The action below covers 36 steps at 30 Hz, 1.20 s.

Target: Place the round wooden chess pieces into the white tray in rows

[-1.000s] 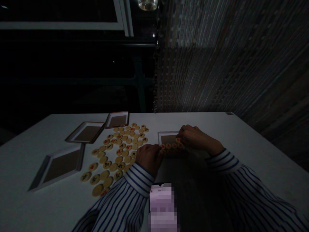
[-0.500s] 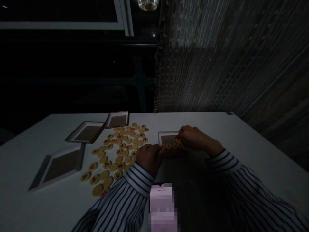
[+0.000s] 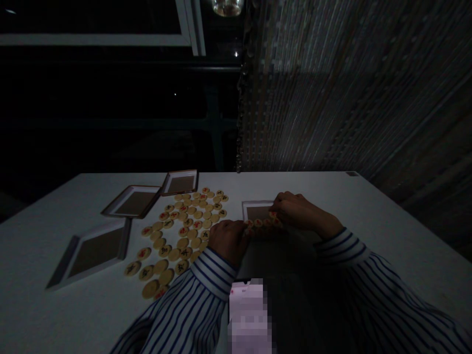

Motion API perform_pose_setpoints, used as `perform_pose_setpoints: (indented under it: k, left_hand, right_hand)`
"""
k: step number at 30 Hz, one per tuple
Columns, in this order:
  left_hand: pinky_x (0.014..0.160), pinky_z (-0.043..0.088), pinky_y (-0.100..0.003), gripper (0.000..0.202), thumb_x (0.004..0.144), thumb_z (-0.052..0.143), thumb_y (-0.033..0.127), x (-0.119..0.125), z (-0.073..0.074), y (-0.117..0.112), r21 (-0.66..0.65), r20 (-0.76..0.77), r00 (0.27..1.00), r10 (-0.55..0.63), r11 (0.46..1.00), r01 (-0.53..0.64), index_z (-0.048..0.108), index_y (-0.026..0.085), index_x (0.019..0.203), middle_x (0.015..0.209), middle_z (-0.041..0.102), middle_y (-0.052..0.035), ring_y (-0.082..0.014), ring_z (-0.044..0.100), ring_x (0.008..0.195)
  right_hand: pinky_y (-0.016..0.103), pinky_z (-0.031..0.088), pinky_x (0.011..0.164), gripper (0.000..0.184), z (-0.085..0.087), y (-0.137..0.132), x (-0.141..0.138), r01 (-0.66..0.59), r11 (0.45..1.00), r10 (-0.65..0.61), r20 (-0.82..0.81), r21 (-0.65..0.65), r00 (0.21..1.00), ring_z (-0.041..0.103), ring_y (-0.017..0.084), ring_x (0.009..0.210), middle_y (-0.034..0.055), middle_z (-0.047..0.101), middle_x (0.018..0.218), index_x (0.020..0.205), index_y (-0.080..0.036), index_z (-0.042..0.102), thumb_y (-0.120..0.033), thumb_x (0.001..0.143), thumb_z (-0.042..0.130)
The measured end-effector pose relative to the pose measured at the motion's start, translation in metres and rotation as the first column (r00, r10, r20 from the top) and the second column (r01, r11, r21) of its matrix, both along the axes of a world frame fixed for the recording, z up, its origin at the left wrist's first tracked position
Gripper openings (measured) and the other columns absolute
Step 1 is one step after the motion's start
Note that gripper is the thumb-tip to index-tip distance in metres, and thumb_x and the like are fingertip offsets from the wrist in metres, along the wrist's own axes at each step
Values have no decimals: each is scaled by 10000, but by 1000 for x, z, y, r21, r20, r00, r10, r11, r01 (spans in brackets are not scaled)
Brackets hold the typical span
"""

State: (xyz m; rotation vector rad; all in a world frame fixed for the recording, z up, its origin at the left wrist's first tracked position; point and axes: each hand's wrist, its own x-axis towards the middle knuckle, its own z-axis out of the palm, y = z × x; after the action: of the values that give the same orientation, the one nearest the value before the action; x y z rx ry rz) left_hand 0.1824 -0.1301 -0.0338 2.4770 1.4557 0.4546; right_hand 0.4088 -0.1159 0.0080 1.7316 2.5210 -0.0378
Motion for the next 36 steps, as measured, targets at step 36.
perform_pose_setpoints:
  k: [36]
  left_hand:
    - [895,426,-417,320,813,472,340,-11,-5,6,106,125,991,43,993,-56,647,193,1036,1033,681,-74,-248,588,993]
  right_hand:
    - [314,405,825,314,34,-16,-10,-45,981,54,-39,188,998,578,205,958,92,656,1024,1098,-184,620,-251,883,401]
